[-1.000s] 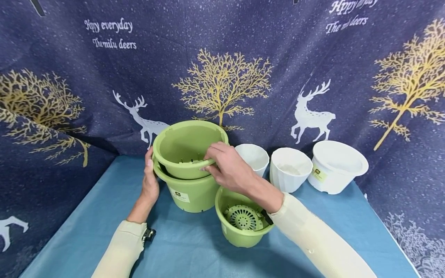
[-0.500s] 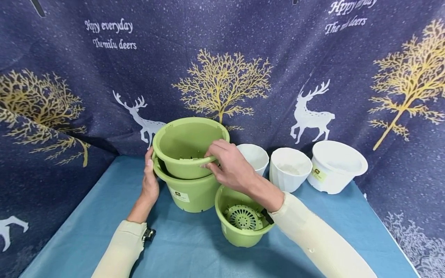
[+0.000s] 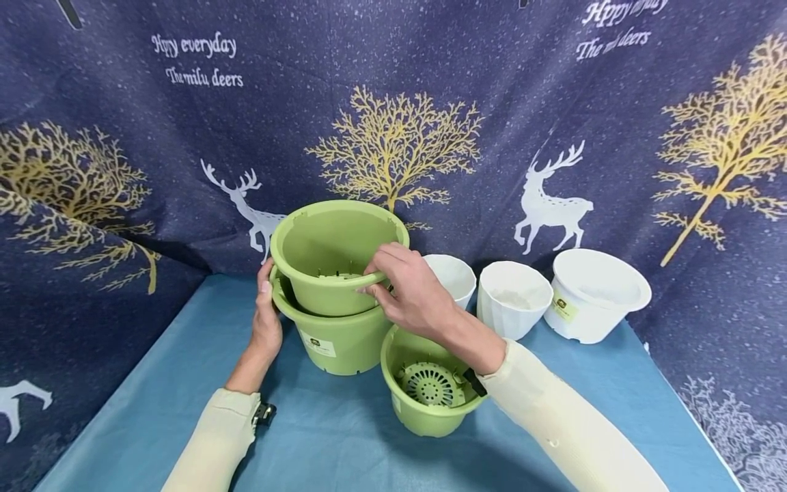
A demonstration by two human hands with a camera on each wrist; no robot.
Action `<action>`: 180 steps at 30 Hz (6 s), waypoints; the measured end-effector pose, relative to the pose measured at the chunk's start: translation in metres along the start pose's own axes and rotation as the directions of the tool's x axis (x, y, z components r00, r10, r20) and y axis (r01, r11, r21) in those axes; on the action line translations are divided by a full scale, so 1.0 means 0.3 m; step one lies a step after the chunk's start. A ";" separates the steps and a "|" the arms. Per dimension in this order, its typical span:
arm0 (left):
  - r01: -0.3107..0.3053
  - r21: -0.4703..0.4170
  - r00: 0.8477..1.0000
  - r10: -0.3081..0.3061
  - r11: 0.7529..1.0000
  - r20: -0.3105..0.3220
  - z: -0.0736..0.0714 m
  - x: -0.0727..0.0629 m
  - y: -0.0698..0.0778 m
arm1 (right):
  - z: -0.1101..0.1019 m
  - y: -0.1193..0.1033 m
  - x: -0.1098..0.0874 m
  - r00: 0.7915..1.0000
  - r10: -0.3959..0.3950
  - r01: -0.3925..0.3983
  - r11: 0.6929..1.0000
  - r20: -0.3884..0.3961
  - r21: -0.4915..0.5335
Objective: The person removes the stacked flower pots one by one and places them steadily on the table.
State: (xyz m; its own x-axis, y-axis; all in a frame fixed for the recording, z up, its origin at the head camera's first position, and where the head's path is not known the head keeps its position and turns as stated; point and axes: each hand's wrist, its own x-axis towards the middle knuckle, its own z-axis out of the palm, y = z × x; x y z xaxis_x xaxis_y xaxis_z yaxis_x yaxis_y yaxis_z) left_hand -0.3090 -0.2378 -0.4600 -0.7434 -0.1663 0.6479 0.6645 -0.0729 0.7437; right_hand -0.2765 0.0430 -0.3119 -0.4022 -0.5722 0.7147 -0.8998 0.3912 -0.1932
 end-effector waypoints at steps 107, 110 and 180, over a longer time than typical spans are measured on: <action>-0.056 -0.061 0.997 0.059 0.997 0.052 -0.001 0.010 -0.010 | -0.187 -0.092 -0.017 0.924 -0.107 0.151 0.984 -0.367 0.093; -0.056 -0.056 0.997 0.059 0.997 0.048 -0.001 0.011 -0.010 | -0.198 -0.104 -0.020 0.922 -0.106 0.154 0.983 -0.374 0.100; -0.040 -0.053 0.998 0.042 0.998 0.036 -0.003 0.004 -0.007 | -0.321 -0.186 -0.195 0.786 -0.049 0.308 0.895 -0.616 0.322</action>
State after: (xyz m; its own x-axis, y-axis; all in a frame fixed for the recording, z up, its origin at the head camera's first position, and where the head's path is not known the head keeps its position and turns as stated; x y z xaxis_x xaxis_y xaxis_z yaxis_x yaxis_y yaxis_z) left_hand -0.3113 -0.2389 -0.4609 -0.7170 -0.1341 0.6841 0.6970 -0.1184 0.7073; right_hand -0.1864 0.1240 -0.2783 -0.1679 -0.0247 0.9855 -0.9839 -0.0585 -0.1690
